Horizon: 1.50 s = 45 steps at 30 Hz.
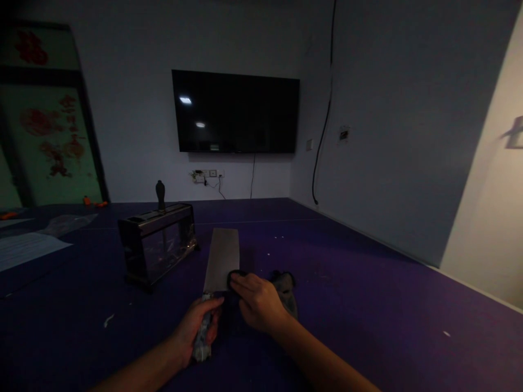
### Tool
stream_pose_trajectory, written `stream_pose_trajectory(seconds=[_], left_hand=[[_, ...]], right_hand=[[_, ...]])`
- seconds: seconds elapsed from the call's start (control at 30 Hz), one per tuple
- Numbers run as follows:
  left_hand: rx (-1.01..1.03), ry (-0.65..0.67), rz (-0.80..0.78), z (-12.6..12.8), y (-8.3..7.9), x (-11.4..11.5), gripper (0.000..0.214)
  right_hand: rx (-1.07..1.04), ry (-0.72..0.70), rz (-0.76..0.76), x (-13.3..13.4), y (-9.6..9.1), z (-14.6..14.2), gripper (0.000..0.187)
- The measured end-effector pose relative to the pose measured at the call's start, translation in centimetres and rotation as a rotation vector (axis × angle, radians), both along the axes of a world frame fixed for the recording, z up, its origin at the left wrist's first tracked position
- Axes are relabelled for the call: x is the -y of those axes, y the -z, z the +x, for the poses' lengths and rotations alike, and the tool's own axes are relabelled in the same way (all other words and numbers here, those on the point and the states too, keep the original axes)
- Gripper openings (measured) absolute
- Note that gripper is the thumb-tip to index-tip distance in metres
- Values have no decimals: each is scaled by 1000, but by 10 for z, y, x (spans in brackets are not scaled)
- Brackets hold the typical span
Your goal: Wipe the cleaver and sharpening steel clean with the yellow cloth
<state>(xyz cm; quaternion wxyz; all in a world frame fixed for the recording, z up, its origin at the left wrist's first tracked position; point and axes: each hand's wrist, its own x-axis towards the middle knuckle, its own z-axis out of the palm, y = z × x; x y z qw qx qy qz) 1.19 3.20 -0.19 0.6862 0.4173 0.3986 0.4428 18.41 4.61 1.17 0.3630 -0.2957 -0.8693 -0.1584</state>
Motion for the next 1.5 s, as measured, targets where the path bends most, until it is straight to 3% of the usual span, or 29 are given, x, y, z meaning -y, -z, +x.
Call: stream_pose_trajectory(seconds=[0.4, 0.87, 1.17, 1.5], left_hand=[[-53, 1, 82, -4, -12, 4, 31], [-30, 8, 58, -7, -1, -4, 34], [-41, -66, -3, -6, -3, -4, 35], [-26, -46, 10, -6, -3, -6, 33]], right_hand=[[8, 124, -38, -3, -3, 0, 63], [-33, 110, -42, -6, -2, -2, 57], [15, 13, -63, 0, -4, -3, 55], [38, -1, -81, 2, -5, -1, 58]])
